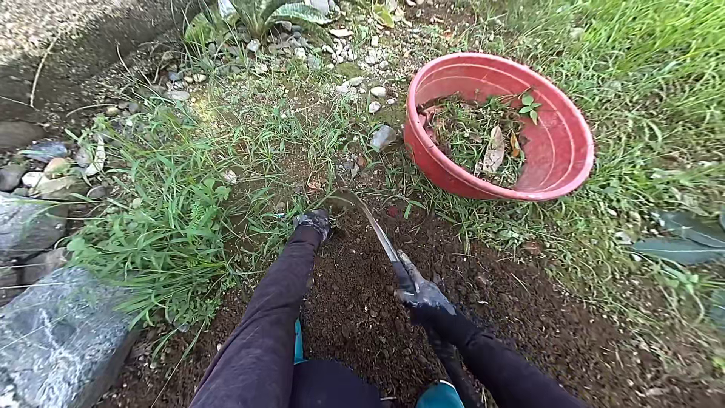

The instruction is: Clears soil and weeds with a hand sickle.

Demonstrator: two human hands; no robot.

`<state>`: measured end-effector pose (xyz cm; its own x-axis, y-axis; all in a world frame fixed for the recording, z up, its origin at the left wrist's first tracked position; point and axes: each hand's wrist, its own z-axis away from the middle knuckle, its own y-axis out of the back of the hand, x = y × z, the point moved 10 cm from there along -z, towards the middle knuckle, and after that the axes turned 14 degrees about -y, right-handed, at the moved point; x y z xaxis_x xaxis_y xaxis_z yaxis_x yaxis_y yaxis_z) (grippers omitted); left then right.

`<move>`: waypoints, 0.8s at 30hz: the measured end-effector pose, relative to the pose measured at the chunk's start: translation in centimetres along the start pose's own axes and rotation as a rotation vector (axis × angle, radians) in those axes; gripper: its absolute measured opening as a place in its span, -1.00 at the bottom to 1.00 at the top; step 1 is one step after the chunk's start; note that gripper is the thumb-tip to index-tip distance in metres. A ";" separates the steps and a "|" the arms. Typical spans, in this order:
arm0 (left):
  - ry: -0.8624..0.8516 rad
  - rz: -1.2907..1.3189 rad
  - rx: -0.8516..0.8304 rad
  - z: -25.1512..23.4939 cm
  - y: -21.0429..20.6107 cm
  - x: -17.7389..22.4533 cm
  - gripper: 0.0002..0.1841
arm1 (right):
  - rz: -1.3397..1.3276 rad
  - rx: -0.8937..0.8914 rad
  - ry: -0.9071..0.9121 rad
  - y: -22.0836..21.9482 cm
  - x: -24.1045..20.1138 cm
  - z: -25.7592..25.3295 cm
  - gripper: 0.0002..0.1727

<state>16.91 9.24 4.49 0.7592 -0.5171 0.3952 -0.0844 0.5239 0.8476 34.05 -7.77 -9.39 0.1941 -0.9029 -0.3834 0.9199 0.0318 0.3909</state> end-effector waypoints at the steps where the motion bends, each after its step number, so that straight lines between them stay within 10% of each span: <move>1: -0.153 -0.101 0.397 -3.9 -3.9 -3.3 -0.66 | 0.007 -0.021 -0.016 -0.2 0.5 -0.2 0.04; 4: -0.014 0.076 -0.221 -8.8 -11.7 -8.5 -0.52 | -0.308 -0.020 0.088 1.8 -1.3 2.1 0.06; 11: -0.254 0.085 -0.492 -1.3 -19.1 -2.7 -0.59 | -0.225 0.068 0.107 1.0 -2.1 1.7 -0.02; 16: -0.145 -0.041 -0.280 -7.9 -13.8 -4.0 -0.42 | -0.201 -0.038 -0.039 -1.5 2.6 -0.4 0.08; 24: 0.167 0.081 -0.190 -13.5 -10.9 -9.1 -0.52 | -0.634 0.221 0.286 6.3 -6.9 4.3 0.11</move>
<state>19.57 17.36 -13.16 0.8523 -0.3577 0.3817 -0.0385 0.6849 0.7276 37.07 -3.13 -0.68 -0.2439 -0.5706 -0.7842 0.8008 -0.5746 0.1691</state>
